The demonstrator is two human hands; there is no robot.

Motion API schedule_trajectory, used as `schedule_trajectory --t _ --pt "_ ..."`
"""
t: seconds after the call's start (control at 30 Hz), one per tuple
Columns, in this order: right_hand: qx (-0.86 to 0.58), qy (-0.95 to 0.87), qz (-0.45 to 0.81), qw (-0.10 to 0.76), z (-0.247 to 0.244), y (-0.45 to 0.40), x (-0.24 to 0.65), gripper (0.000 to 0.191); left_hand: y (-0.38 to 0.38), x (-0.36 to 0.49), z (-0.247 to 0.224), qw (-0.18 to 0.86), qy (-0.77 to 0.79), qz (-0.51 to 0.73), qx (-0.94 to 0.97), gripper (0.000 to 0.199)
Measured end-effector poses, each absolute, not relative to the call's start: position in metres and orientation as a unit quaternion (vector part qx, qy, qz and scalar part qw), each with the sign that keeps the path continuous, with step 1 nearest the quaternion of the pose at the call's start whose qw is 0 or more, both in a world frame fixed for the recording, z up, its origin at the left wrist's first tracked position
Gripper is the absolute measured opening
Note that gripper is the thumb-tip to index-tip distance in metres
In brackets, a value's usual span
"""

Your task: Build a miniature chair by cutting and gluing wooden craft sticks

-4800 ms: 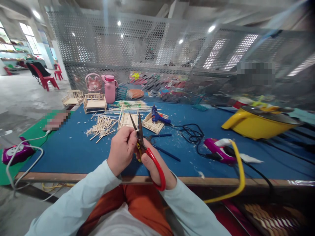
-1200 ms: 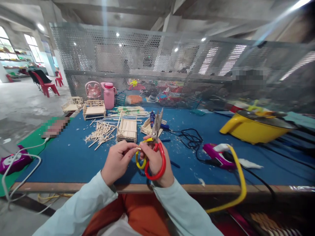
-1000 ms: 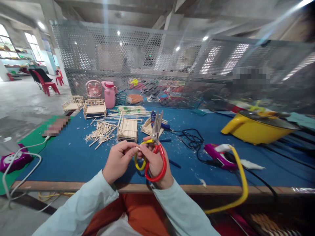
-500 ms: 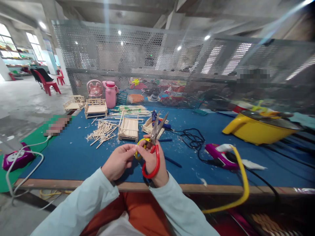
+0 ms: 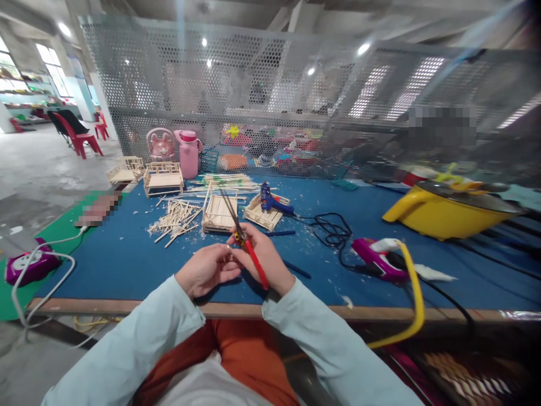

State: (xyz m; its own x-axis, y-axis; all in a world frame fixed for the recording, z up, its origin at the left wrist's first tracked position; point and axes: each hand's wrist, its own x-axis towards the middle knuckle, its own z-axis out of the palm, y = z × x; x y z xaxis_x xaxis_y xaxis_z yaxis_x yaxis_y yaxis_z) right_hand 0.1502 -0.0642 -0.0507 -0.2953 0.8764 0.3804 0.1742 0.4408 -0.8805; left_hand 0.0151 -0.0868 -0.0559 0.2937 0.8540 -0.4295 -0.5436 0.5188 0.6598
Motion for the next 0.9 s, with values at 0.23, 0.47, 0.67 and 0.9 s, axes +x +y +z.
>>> schedule_trajectory --t 0.23,0.47,0.67,0.9 --pt "-0.382 -0.734 0.331 0.454 -0.054 -0.064 0.146 0.030 -0.083 0.012 -0.052 0.798 0.369 0.448 0.161 0.025" --pt "-0.401 -0.759 0.266 0.440 -0.061 -0.063 0.144 0.033 -0.085 0.010 -0.049 0.809 0.313 0.480 0.132 0.052" --pt "-0.428 -0.762 0.229 0.429 -0.062 -0.061 0.142 0.034 -0.088 0.013 -0.048 0.813 0.288 0.484 0.147 0.062" --pt "-0.433 -0.762 0.230 0.423 -0.059 -0.064 0.141 0.030 -0.088 0.013 -0.055 0.805 0.300 0.490 0.148 0.055"
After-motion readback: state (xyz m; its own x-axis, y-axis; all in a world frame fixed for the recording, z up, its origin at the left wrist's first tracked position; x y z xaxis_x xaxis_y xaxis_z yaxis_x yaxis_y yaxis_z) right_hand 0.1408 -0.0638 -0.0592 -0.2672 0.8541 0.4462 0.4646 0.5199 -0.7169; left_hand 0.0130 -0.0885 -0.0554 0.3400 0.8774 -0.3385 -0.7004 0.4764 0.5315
